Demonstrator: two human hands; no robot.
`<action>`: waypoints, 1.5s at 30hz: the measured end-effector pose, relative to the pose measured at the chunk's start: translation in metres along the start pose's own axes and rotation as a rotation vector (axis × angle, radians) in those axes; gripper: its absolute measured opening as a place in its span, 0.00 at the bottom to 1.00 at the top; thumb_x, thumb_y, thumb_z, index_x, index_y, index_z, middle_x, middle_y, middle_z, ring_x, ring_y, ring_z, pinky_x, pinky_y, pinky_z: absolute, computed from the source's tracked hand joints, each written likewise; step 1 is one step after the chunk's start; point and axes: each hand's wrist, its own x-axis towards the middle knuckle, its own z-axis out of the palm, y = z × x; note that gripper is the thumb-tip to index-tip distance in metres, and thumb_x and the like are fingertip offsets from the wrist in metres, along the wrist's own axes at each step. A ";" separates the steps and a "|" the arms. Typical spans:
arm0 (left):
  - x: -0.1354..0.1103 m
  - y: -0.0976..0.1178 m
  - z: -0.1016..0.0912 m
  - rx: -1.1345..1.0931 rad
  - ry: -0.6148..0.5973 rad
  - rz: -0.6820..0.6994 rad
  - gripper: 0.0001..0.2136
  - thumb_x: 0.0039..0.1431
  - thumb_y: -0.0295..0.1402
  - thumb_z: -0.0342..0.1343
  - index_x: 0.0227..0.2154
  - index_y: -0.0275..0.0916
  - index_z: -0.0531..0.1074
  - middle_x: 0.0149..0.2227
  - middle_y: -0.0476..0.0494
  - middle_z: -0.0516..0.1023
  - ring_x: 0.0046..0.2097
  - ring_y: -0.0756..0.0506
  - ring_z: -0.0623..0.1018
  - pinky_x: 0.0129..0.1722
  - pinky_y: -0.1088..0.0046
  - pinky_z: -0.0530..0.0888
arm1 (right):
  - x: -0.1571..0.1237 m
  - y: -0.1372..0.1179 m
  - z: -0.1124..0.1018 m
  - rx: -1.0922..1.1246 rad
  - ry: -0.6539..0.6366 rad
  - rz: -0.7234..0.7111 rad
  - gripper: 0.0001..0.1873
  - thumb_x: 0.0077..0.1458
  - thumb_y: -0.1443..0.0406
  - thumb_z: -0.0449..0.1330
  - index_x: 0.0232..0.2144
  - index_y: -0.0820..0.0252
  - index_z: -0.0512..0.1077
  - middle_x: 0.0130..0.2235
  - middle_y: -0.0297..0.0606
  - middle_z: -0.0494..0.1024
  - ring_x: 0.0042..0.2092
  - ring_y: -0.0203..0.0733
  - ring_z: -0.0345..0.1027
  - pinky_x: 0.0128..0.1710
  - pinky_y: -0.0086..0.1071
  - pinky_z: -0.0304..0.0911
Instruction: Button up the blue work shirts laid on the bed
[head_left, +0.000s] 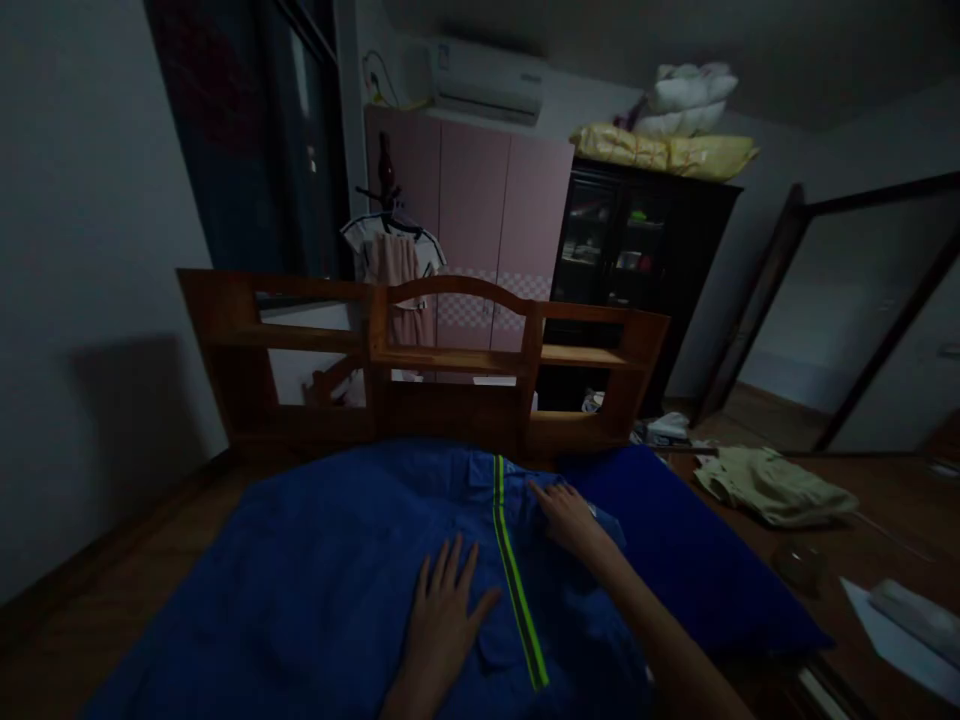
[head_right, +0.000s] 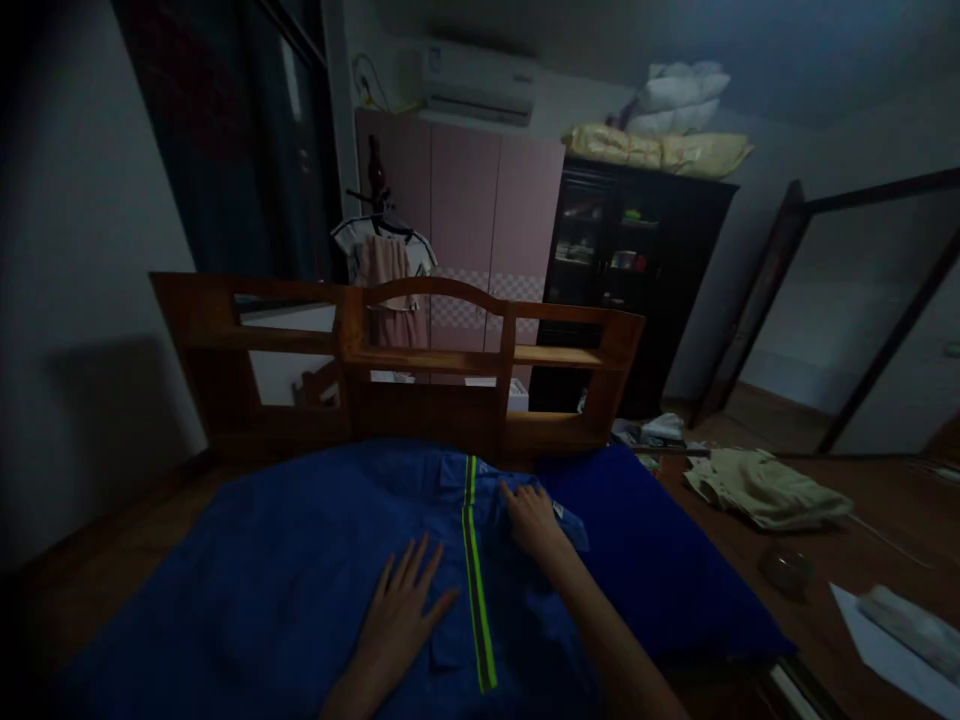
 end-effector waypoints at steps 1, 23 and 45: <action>-0.005 -0.004 0.002 0.024 0.014 0.009 0.30 0.59 0.53 0.36 0.62 0.45 0.49 0.64 0.42 0.47 0.65 0.37 0.47 0.61 0.48 0.47 | 0.001 0.006 0.003 0.018 -0.004 0.021 0.33 0.42 0.77 0.55 0.54 0.62 0.63 0.48 0.51 0.71 0.49 0.51 0.65 0.50 0.41 0.55; 0.137 -0.019 0.012 -0.692 -0.102 0.170 0.15 0.46 0.38 0.61 0.37 0.37 0.73 0.37 0.44 0.75 0.40 0.45 0.73 0.41 0.73 0.69 | 0.008 -0.013 -0.004 0.355 0.155 -0.221 0.28 0.48 0.73 0.55 0.53 0.55 0.62 0.51 0.42 0.66 0.54 0.44 0.58 0.53 0.36 0.54; 0.125 -0.015 0.013 -0.794 -0.206 0.132 0.13 0.44 0.39 0.62 0.33 0.38 0.74 0.38 0.47 0.75 0.43 0.45 0.71 0.44 0.73 0.64 | 0.045 0.030 0.048 0.945 -0.361 -0.197 0.17 0.45 0.56 0.63 0.36 0.61 0.74 0.27 0.29 0.68 0.29 0.34 0.59 0.29 0.25 0.54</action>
